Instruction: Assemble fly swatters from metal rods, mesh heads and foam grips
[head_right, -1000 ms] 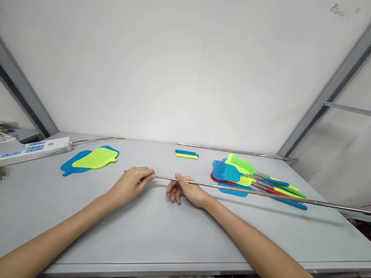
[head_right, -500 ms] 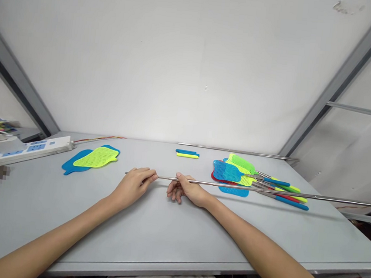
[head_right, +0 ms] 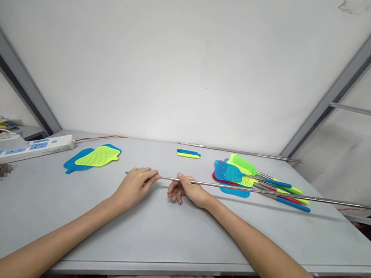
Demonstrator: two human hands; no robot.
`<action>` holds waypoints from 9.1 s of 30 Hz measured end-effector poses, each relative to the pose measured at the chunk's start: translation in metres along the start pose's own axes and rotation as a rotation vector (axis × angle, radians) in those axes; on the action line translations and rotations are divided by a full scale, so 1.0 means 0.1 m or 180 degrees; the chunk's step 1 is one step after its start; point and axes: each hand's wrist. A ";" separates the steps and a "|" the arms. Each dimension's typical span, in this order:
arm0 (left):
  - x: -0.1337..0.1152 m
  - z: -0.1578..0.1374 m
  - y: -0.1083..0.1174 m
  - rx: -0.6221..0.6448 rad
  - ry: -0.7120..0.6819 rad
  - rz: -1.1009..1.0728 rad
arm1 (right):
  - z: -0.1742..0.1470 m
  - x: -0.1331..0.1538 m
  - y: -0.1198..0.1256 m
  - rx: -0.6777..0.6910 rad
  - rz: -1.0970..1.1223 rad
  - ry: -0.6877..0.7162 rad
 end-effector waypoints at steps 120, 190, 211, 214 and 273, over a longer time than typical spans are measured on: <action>-0.02 -0.01 0.05 0.0834 -0.0629 -0.0625 | 0.05 -0.01 0.03 -0.0161 0.0946 -0.0368; -0.19 -0.12 0.13 0.0734 -0.0466 0.0405 | -0.06 0.01 -0.07 0.0364 0.0340 -0.0330; -0.26 -0.15 0.15 0.0758 -0.0444 0.0289 | -0.04 -0.03 -0.08 0.0313 0.0247 -0.0303; -0.23 -0.12 0.13 0.0723 -0.0455 0.0211 | -0.01 -0.08 -0.08 -0.0009 0.0373 -0.0324; -0.09 -0.02 0.08 0.0134 -0.0522 0.0318 | 0.00 -0.05 -0.09 0.0104 0.0252 -0.0497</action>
Point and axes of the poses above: each hand's wrist, its own z-axis towards the middle knuckle, its own y-axis out of the back of the hand, x = y × z, and after that the axes turned 8 degrees about y, right-handed
